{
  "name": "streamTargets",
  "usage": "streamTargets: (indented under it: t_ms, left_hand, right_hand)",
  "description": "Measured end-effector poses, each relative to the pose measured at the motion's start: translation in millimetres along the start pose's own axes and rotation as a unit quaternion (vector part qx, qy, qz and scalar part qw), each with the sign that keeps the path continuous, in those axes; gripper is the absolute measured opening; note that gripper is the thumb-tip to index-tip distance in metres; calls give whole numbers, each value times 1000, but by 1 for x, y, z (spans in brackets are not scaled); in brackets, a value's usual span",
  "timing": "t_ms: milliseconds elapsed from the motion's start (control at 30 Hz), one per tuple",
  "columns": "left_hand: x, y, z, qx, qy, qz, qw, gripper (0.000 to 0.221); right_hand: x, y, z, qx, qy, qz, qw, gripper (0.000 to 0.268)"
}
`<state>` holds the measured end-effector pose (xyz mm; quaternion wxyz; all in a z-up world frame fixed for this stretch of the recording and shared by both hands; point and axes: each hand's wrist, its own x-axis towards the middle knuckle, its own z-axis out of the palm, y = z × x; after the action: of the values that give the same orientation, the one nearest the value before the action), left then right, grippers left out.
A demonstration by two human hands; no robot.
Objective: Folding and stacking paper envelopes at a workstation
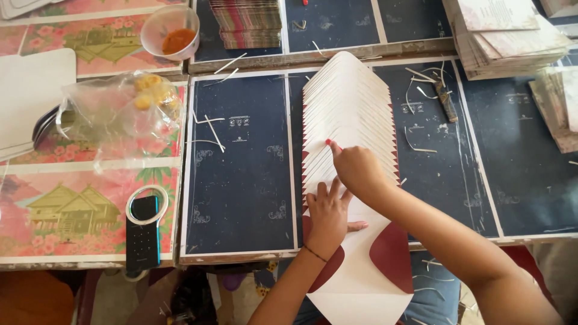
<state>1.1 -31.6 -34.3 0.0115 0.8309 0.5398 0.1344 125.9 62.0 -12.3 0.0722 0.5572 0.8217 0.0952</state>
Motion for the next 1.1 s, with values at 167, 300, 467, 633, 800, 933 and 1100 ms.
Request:
streamTargets:
  t_ms: [167,300,467,633,800,933,1100]
  left_hand:
    - [-5,-2,5,-36,-5,10,999,100]
    - [-4,-3,4,-27,10,10,1000,99]
    - [-7,-3,-2,-65,-55,4,996,96]
    - [-15,3,-4,-59,-43,9,997,103]
    - [-11,-1,-14,-102,-78,5,992,96]
    - [-13,-2,-23,-105,-65,7,992,97]
    - [-13,-1,-26,-106,-60,11,993,95]
  right_hand:
    - [141,59,37,133,39,124,983,36]
    - [205,90,81,254,-46,211,943,34]
    - [52,42,-30,195,-83,145,967,42]
    - [-37,28,-65,132,-101,105,980,41]
    - [7,97,29,274,-15,258,926,36]
    - [45,88,72,284,102,248,921,33]
    - [59,65,47,261,63,224,937,28]
